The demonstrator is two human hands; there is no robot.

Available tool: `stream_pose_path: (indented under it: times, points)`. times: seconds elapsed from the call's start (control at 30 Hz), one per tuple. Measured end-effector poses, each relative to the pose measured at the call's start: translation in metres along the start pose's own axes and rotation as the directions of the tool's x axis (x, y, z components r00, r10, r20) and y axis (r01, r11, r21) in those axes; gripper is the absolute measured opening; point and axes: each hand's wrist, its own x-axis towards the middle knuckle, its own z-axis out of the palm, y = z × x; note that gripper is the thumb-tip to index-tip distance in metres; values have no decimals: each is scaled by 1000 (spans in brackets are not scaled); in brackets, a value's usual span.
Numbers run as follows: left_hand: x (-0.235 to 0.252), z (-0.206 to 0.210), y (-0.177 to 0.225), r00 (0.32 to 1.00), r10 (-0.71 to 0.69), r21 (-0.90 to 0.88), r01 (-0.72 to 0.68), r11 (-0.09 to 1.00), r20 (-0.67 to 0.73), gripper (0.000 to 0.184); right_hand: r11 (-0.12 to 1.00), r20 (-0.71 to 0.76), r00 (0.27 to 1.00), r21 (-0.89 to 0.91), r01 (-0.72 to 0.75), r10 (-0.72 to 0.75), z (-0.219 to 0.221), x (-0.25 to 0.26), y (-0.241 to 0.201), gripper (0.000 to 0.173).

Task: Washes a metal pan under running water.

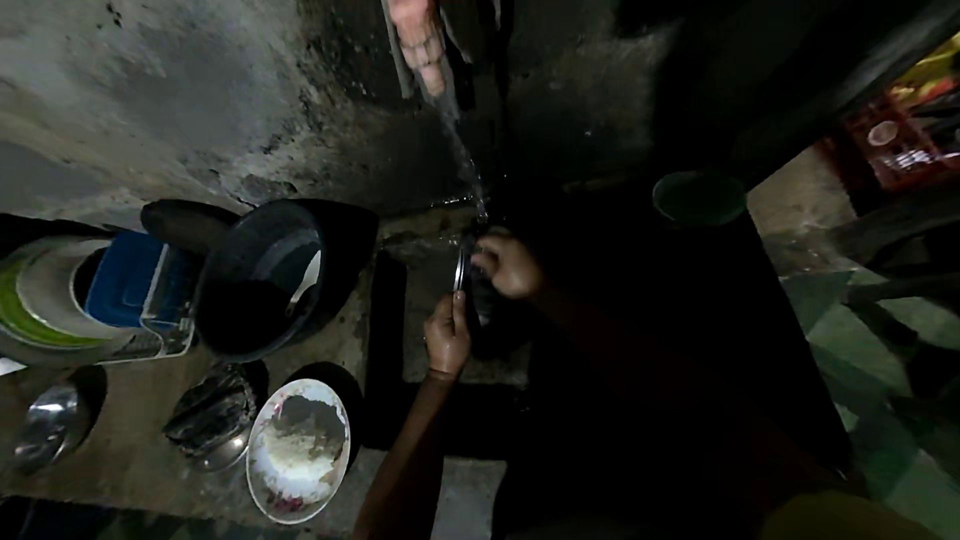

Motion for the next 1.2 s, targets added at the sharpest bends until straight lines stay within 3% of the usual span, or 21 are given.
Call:
stream_pose_path:
  times: [0.07, 0.1, 0.13, 0.2, 0.23, 0.3, 0.37, 0.43, 0.5, 0.53, 0.6, 0.7, 0.73, 0.8, 0.87, 0.9, 0.97, 1.0, 1.07, 1.13, 1.2]
  points:
    - [0, 1, 4, 999, -12, -7, 12, 1000, -29, 34, 974, -102, 970, 13, 225, -222, 16, -21, 1, 17]
    - [-3, 0, 3, 999, -15, -5, 15, 1000, -38, 34, 966, -128, 960, 39, 255, -248, 20, -22, 7, 18]
    - [-6, -1, 1, 999, -15, -3, 15, 1000, -36, 34, 978, -96, 977, 60, 197, -191, 17, -17, 13, 20]
    - [-12, 0, -4, 1000, 11, -5, -11, 1000, -26, 35, 991, 88, 989, 50, -126, 122, -4, 11, 26, 30]
    - [-14, 1, -5, 999, 33, -10, -33, 999, -19, 36, 959, 163, 950, 48, -278, 267, -13, 28, 37, 34]
    - [-17, 4, -5, 998, 66, -17, -67, 998, -15, 37, 907, 237, 886, 47, -419, 398, -22, 47, 49, 36]
    - [-19, 5, -4, 999, 52, -3, -52, 999, -15, 37, 935, 194, 922, 50, -351, 336, -18, 30, 42, 34]
    - [-12, 5, 1, 1000, 7, 10, -7, 1000, -11, 37, 997, 25, 997, 22, -67, 67, -7, -13, 27, 26]
    - [-4, 2, 5, 999, -38, 1, 38, 999, -12, 34, 979, -64, 977, -29, 200, -202, 12, -55, 17, 23]
    - [-1, 0, 6, 998, -67, -21, 67, 998, 0, 34, 967, -76, 964, -38, 251, -253, 17, -60, 15, 23]
    - [-3, 1, 7, 994, -110, -54, 109, 993, -3, 33, 982, -107, 977, 12, 188, -186, 12, -40, 23, 20]
    - [-13, 4, 10, 993, -115, -49, 115, 992, 4, 33, 972, 44, 974, 64, -224, 222, -12, 12, 34, 31]
    - [-10, 4, 12, 992, -124, -41, 125, 991, 15, 33, 974, 15, 975, 55, -222, 221, -12, 12, 36, 31]
    - [-1, 5, 20, 983, -183, -49, 184, 982, 19, 33, 1000, -127, 992, 1, -19, 19, 6, -24, 32, 26]
    - [7, 2, 25, 954, -295, -75, 298, 952, 42, 34, 992, 19, 994, -67, 107, -106, 27, -80, 16, 28]
    - [11, 1, 24, 947, -318, -84, 321, 943, 53, 35, 992, 177, 982, -95, 80, -63, 28, -96, 4, 33]
    - [15, 0, 21, 954, -292, -107, 298, 949, 63, 33, 983, 231, 972, -167, 82, -42, 24, -100, -5, 35]
    - [14, 0, 18, 960, -273, -118, 279, 953, 64, 32, 979, 198, 979, -183, 85, -49, 18, -93, -2, 34]
    - [1, -1, 11, 975, -214, -116, 221, 968, 65, 31, 982, -94, 987, -147, 116, -131, 15, -64, 25, 25]
    - [-15, -1, 3, 991, -120, -88, 126, 988, 65, 32, 997, -116, 991, -39, -68, 63, 1, -15, 53, 31]
    - [-32, -2, -7, 998, -24, -63, 28, 998, 59, 33, 944, 151, 934, 22, -330, 323, -12, 28, 72, 38]
